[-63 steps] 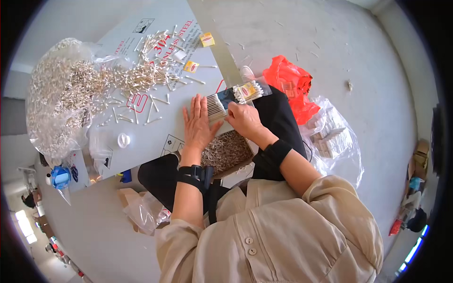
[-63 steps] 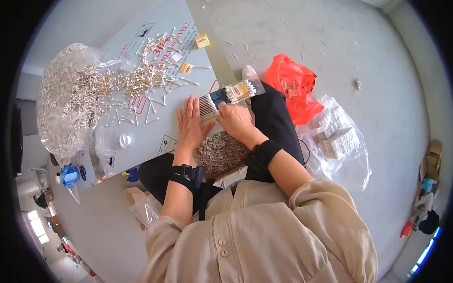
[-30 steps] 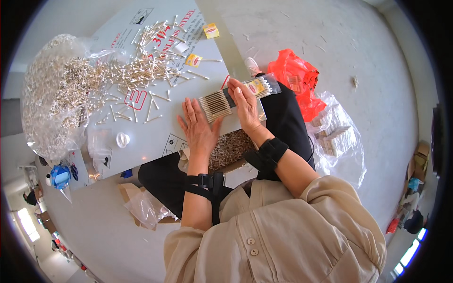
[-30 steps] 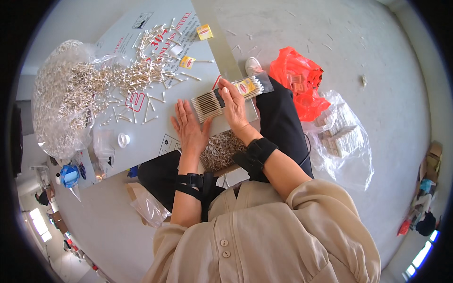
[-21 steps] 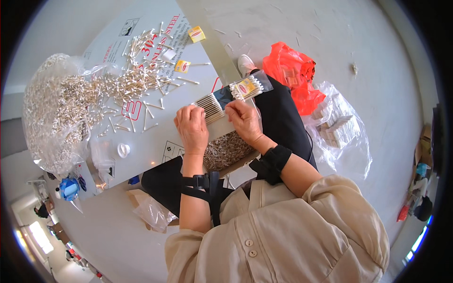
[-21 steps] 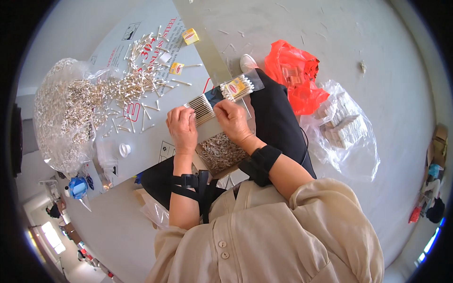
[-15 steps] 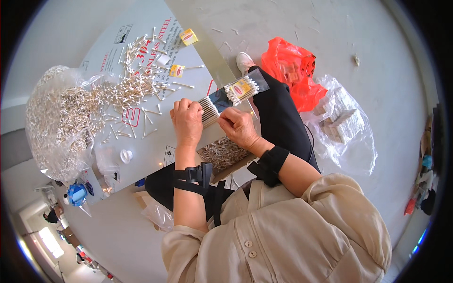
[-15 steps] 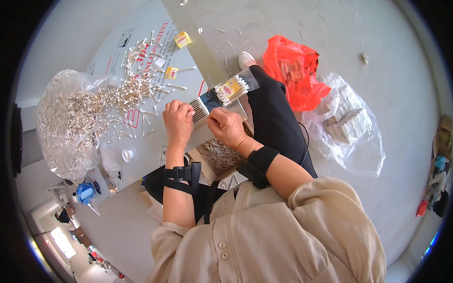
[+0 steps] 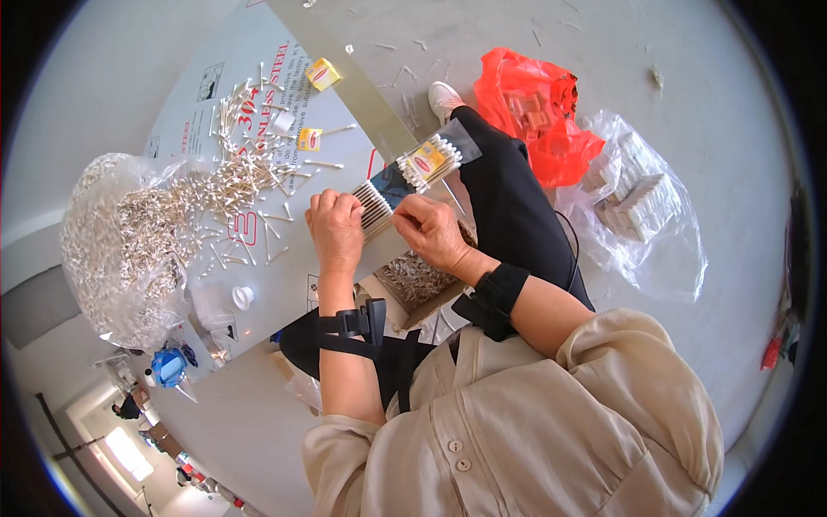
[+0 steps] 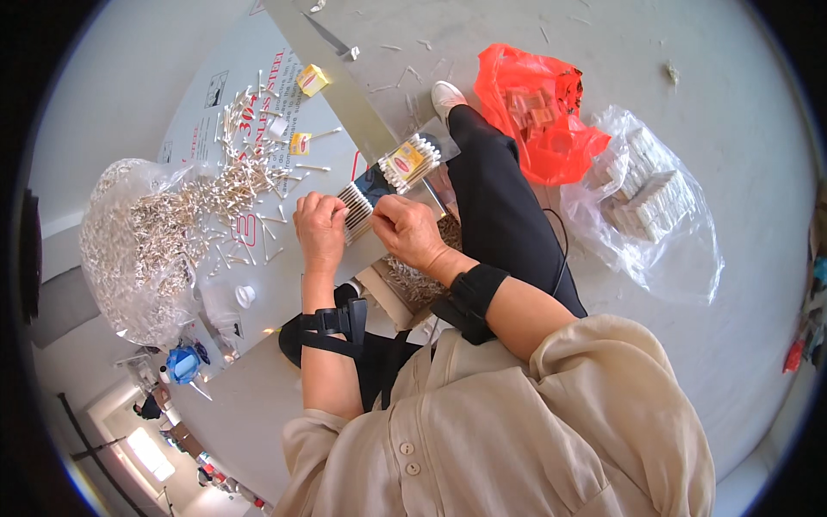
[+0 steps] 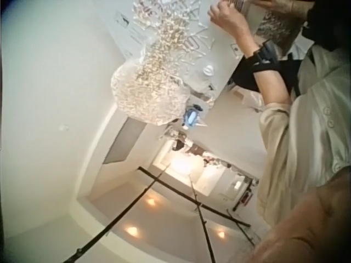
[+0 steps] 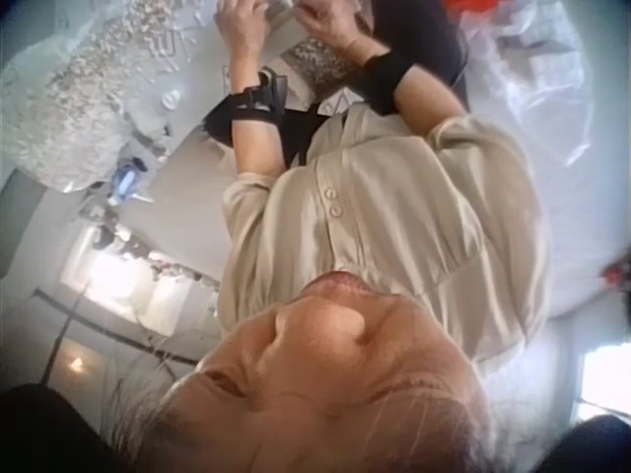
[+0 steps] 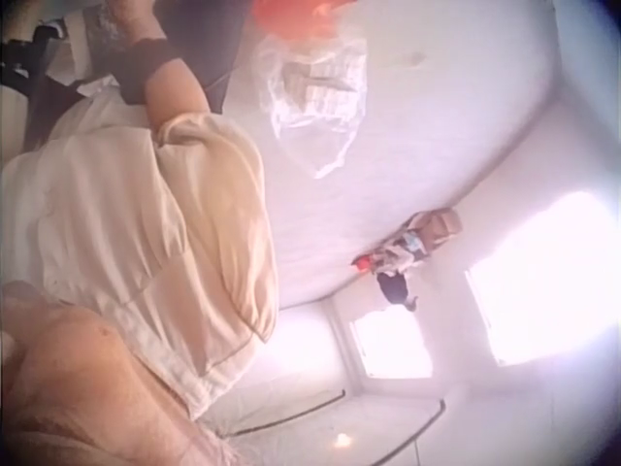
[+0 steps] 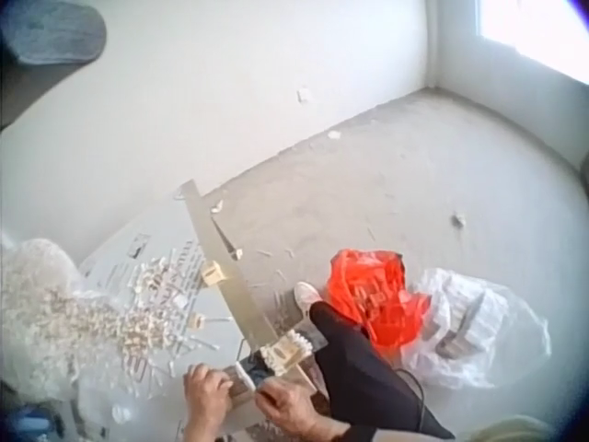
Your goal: Packaging cotton swabs into small plastic bags.
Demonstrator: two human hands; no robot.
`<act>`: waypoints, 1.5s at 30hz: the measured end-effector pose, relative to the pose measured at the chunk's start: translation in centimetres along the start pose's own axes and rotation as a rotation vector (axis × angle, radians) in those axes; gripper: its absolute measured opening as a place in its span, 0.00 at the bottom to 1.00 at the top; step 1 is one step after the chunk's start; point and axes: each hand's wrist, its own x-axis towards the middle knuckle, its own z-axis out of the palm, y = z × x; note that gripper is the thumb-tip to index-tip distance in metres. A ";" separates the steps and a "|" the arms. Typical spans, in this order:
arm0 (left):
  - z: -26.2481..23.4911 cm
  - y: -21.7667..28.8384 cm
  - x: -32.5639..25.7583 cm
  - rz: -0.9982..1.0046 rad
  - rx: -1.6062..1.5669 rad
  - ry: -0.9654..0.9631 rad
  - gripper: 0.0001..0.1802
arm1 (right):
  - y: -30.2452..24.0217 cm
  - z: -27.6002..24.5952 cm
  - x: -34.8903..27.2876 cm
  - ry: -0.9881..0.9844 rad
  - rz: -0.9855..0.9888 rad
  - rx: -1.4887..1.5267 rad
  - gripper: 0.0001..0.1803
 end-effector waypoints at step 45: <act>-2.9 0.1 -6.7 -0.423 -0.786 -0.153 0.09 | 1.0 0.1 0.3 0.044 0.102 0.193 0.06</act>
